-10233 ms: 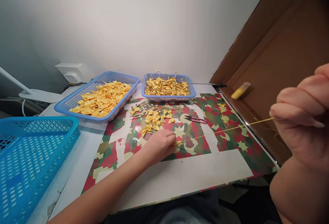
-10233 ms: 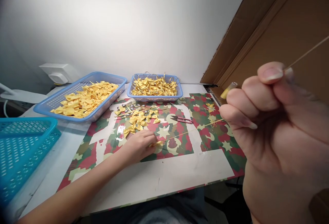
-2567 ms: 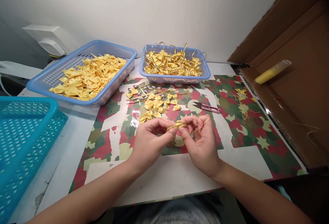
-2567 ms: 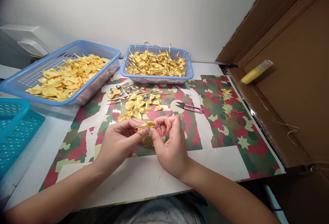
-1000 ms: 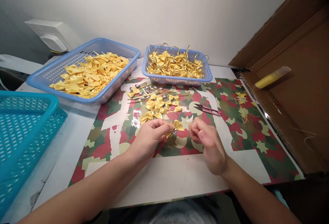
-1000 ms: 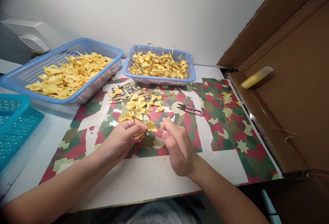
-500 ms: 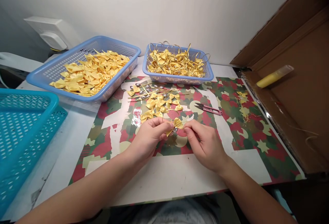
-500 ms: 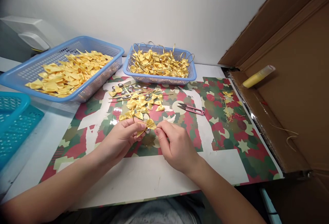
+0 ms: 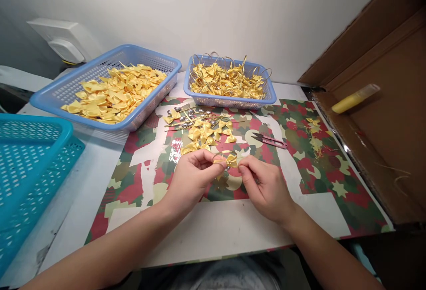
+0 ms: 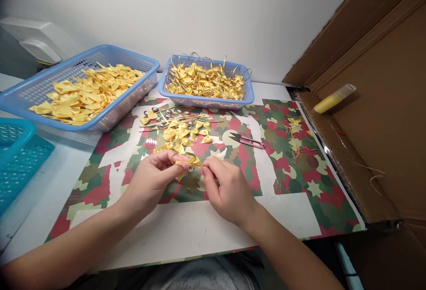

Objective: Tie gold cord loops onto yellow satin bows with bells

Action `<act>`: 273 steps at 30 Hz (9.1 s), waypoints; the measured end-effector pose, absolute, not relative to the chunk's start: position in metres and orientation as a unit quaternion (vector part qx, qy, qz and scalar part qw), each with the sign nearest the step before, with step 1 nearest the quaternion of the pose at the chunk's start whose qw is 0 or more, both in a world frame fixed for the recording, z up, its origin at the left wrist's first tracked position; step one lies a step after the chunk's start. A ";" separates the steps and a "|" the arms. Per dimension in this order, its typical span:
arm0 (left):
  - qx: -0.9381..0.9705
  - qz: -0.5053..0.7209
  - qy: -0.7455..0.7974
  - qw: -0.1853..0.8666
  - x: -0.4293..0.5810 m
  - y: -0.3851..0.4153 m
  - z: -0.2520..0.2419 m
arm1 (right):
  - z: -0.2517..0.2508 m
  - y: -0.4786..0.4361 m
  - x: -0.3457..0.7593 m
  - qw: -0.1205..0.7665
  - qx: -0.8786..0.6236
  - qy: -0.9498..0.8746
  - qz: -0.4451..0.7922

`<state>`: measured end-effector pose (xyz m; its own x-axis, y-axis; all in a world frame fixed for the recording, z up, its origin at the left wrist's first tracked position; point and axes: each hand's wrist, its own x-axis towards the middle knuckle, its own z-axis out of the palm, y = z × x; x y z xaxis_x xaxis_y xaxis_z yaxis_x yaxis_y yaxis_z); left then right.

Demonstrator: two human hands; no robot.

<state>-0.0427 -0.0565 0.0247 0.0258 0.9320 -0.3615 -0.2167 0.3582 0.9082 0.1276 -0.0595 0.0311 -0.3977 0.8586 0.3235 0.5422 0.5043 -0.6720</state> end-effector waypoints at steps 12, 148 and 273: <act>0.534 0.510 0.521 0.429 -0.044 -0.067 0.029 | 0.032 -0.060 0.131 0.355 -0.401 -0.808 0.245; 0.251 0.465 0.440 0.726 -0.033 -0.062 0.021 | 0.029 -0.051 0.138 0.310 -0.403 -0.743 0.435; 0.546 0.432 0.551 0.460 -0.039 -0.057 0.013 | 0.008 -0.067 0.110 0.483 -0.438 -0.756 -0.052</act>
<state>-0.0385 -0.0574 0.0128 0.0185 0.9992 -0.0353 0.2041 0.0308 0.9785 0.1098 -0.0673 0.0079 -0.1491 0.6121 0.7766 0.7132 0.6105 -0.3443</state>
